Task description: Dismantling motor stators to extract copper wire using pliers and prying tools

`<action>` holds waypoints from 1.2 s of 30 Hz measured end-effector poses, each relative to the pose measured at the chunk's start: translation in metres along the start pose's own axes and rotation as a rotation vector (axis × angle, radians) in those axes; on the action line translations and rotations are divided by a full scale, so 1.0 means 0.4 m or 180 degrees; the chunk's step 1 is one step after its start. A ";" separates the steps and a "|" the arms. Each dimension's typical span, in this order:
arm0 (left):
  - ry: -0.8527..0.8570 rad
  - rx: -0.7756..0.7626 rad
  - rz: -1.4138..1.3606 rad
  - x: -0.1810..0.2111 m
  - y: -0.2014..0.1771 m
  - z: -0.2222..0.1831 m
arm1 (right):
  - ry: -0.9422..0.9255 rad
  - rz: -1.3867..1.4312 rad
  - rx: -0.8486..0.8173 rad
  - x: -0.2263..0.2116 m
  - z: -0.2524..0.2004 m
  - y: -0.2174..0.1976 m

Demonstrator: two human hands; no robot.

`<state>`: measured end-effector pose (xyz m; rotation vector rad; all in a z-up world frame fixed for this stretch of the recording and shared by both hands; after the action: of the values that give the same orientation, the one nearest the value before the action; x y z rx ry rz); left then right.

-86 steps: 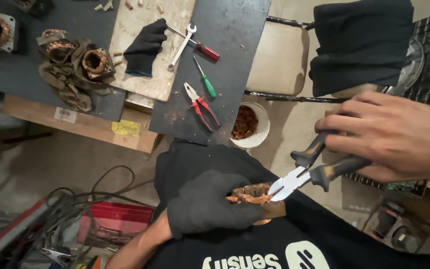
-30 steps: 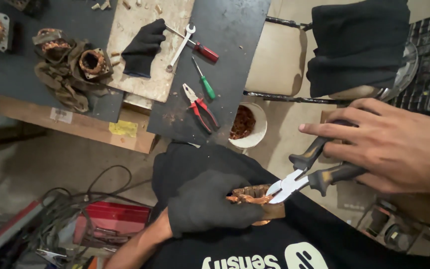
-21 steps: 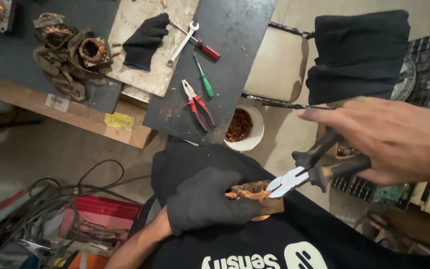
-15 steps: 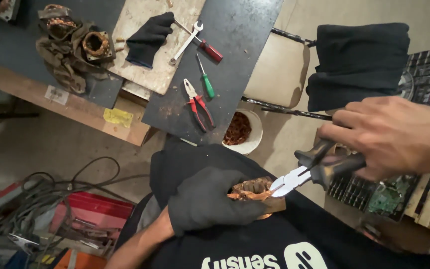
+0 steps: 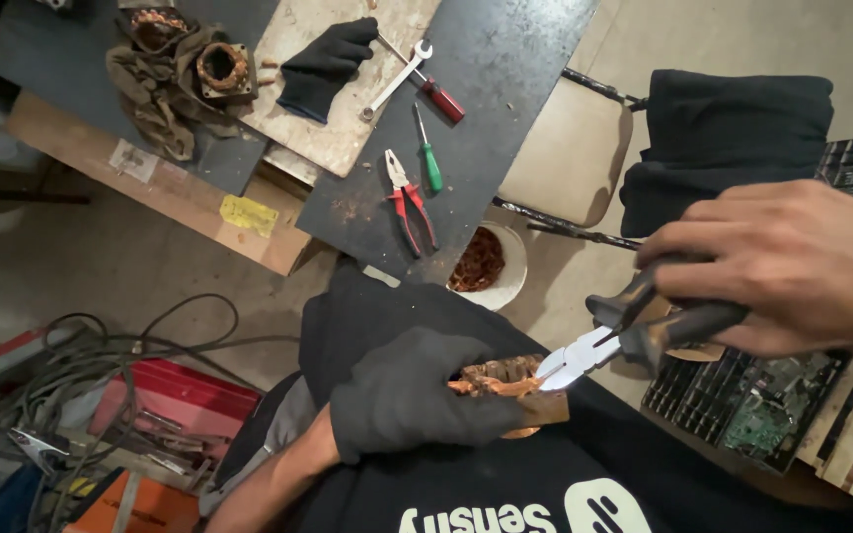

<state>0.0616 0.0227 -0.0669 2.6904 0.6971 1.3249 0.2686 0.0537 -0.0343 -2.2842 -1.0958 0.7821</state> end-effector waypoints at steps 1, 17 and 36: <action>0.0005 0.0003 0.0008 0.014 -0.004 -0.006 | 0.0007 -0.0005 0.0004 0.001 0.004 0.002; 0.0010 -0.0277 0.0355 -0.015 -0.062 -0.033 | 0.0180 -0.0129 -0.0240 -0.057 0.071 -0.050; -0.0153 -0.0693 0.0028 -0.033 -0.193 -0.049 | 0.0821 -0.1067 0.0177 -0.069 0.114 -0.107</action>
<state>0.0113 0.0836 -0.0836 2.5457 0.5044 1.2533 0.2008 0.0632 -0.0321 -2.0115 -1.2686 0.3697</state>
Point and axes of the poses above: each hand's wrist, its own z-axis towards the middle knuckle, its own y-axis out of the palm, x = y × z, the point moved 10 cm from there along z, towards the middle knuckle, and after that the axes turned 13 degrees about -x, right-handed, at the moved point
